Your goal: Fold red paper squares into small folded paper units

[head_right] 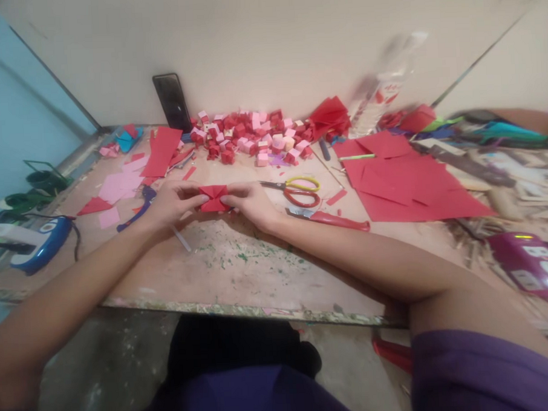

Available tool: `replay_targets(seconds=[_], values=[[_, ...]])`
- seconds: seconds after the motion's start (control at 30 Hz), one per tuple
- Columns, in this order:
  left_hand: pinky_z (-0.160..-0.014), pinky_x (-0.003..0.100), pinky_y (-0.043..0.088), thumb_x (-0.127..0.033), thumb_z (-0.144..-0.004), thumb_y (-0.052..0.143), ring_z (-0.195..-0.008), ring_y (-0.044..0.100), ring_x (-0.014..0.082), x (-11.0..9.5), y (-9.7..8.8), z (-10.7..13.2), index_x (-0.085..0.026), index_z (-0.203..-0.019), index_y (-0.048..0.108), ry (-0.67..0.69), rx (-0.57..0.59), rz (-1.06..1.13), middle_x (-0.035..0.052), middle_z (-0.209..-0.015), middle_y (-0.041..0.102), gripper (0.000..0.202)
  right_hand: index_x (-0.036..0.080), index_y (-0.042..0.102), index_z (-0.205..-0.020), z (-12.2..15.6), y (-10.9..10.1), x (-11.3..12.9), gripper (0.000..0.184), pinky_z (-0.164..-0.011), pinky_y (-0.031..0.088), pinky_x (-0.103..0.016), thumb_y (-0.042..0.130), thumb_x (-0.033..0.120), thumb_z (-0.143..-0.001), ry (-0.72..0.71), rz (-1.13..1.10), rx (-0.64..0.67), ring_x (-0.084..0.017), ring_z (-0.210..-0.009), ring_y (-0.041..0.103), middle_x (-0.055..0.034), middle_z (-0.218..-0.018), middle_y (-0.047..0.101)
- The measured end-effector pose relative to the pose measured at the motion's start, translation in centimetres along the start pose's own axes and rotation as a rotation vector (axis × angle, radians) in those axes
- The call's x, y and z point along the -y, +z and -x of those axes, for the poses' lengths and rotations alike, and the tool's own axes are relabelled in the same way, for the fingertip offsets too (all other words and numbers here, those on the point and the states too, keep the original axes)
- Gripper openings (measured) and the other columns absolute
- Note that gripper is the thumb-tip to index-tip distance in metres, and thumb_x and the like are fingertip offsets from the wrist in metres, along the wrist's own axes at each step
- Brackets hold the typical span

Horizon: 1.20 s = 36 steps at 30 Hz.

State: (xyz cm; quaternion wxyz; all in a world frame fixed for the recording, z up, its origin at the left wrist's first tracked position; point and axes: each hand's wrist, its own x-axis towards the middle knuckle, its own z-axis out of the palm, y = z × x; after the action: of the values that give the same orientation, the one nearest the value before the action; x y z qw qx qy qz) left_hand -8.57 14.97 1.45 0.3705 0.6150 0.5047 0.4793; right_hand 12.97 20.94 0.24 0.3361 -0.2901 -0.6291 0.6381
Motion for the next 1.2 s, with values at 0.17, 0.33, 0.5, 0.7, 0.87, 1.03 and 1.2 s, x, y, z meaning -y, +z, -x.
replay_targets(seconds=[0.17,0.33,0.5,0.7,0.87,1.03,1.2], values=[[-0.067,0.028,0.054,-0.039,-0.080,0.082,-0.069,0.065,0.0152,0.0,0.2,0.2,-0.017,-0.085,0.079,0.007,0.007,0.031,0.0033,-0.079,0.075,0.023,0.014,0.080,-0.088,0.0,-0.2,-0.2,0.018,-0.064,0.049,-0.031,0.082,0.031,-0.082,-0.007,0.025,0.013,-0.014,-0.064,0.061,-0.0053,-0.077,0.075],[-0.075,0.030,0.058,-0.037,-0.071,0.090,-0.075,0.069,0.0154,0.1,0.8,0.1,-0.018,-0.093,0.072,0.037,-0.027,0.030,0.0020,-0.091,0.074,0.035,0.014,0.080,-0.087,0.5,0.1,0.2,0.015,-0.064,0.051,-0.032,0.080,0.029,-0.084,0.025,0.035,0.015,-0.015,-0.064,0.064,-0.0059,-0.076,0.076],[-0.073,0.028,0.057,-0.035,-0.075,0.087,-0.073,0.068,0.0137,0.6,1.0,0.1,-0.019,-0.090,0.070,0.055,0.001,0.048,0.0006,-0.089,0.071,0.028,0.014,0.081,-0.090,0.8,0.4,0.6,0.015,-0.063,0.051,-0.029,0.081,0.028,-0.083,0.054,-0.025,0.048,-0.015,-0.064,0.068,-0.0071,-0.074,0.079],[-0.068,0.026,0.055,-0.029,-0.076,0.083,-0.073,0.070,0.0148,0.7,0.9,0.4,-0.019,-0.087,0.073,0.052,-0.008,0.057,0.0012,-0.084,0.072,0.018,0.013,0.082,-0.104,0.5,0.1,0.3,0.029,-0.066,0.057,-0.033,0.075,0.022,-0.077,0.078,-0.124,0.068,-0.020,-0.064,0.074,-0.0077,-0.072,0.080],[-0.074,0.029,0.058,-0.026,-0.076,0.079,-0.079,0.072,0.0160,0.6,0.8,0.4,-0.018,-0.083,0.074,0.125,-0.012,0.004,0.0016,-0.091,0.074,0.011,0.011,0.081,-0.099,0.5,0.1,0.8,0.029,-0.064,0.056,-0.034,0.078,0.036,-0.085,0.121,-0.181,0.120,-0.022,-0.067,0.074,-0.0124,-0.074,0.079],[-0.071,0.026,0.055,-0.027,-0.077,0.081,-0.081,0.070,0.0145,0.4,0.7,0.4,-0.018,-0.081,0.075,0.166,0.001,-0.048,0.0035,-0.096,0.073,0.012,0.013,0.084,-0.097,0.4,0.2,0.5,0.027,-0.063,0.052,-0.032,0.086,0.038,-0.086,0.092,-0.032,0.120,-0.018,-0.067,0.070,-0.0102,-0.075,0.079],[-0.068,0.027,0.059,-0.032,-0.072,0.094,-0.080,0.074,0.0182,-0.8,0.6,0.9,-0.023,-0.110,0.063,-0.077,0.115,0.101,-0.0001,-0.092,0.073,0.049,0.015,0.082,-0.094,0.3,0.4,0.0,0.026,-0.063,0.053,-0.031,0.090,0.036,-0.079,0.086,-0.182,0.016,-0.015,-0.061,0.068,-0.0064,-0.074,0.078]])
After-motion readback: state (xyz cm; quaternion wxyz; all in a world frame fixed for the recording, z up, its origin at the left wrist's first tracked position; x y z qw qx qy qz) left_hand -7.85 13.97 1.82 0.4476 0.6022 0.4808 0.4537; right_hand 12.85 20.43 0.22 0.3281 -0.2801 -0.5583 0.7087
